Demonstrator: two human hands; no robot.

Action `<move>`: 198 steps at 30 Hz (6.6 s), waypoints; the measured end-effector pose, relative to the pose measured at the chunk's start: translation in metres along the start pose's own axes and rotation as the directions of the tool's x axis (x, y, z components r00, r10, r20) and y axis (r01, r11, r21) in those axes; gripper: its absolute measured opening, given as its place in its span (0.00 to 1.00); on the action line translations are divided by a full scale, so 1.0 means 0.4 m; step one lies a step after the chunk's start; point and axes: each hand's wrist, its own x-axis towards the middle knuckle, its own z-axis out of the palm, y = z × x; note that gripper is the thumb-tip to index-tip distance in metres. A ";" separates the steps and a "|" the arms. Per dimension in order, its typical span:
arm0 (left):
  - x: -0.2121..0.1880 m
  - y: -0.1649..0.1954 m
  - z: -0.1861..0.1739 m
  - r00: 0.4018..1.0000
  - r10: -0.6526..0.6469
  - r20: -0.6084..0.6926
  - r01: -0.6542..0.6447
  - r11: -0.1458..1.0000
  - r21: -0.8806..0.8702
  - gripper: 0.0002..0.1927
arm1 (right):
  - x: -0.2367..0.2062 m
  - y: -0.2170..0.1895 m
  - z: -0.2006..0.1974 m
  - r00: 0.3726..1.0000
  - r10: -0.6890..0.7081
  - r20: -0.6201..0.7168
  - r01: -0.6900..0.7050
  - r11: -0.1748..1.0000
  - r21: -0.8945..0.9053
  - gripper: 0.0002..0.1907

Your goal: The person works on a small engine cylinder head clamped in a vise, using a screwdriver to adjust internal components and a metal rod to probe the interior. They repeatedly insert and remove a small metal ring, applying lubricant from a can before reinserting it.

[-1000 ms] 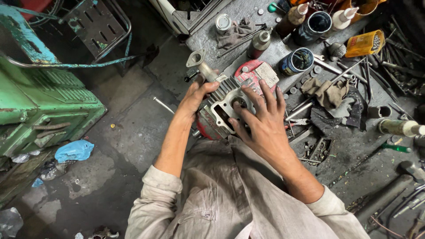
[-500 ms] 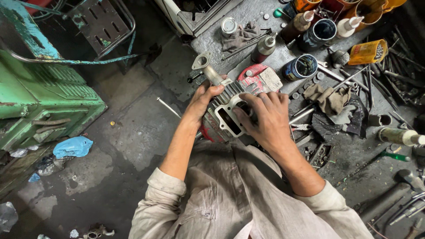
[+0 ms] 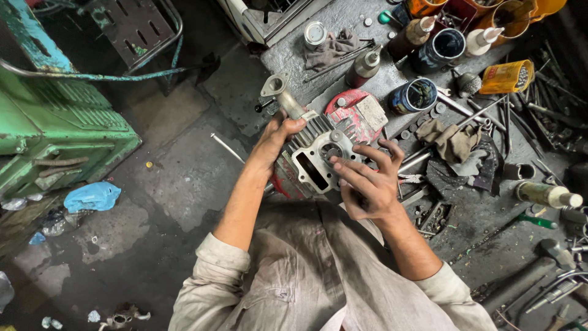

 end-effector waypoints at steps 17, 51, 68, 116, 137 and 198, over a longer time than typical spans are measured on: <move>-0.024 0.019 0.018 0.998 0.047 -0.042 -0.046 0.999 0.023 0.36 | 0.003 -0.027 0.030 0.988 0.151 0.024 -0.150 0.988 -0.031 0.20; -0.001 -0.005 0.005 0.999 -0.006 -0.036 0.004 0.998 -0.057 0.35 | -0.029 -0.022 0.059 0.980 0.129 -0.150 -0.116 0.989 0.095 0.18; 0.003 -0.023 0.003 0.998 0.030 -0.050 -0.034 0.996 -0.084 0.27 | -0.006 -0.036 0.029 0.992 0.122 -0.028 -0.123 0.992 -0.030 0.20; -0.038 -0.010 -0.008 0.883 0.468 0.038 -0.349 0.601 0.719 0.30 | -0.013 -0.011 0.084 0.974 0.227 -0.015 -0.225 0.971 0.085 0.20; -0.038 -0.007 -0.021 0.907 0.413 0.080 -0.353 0.645 0.678 0.40 | -0.053 0.012 0.086 0.984 0.175 0.022 -0.177 0.975 0.133 0.14; 0.003 -0.074 -0.037 0.994 0.052 -0.101 -0.043 0.995 0.086 0.49 | 0.053 -0.080 -0.059 0.933 0.202 0.298 -0.204 0.979 -0.026 0.29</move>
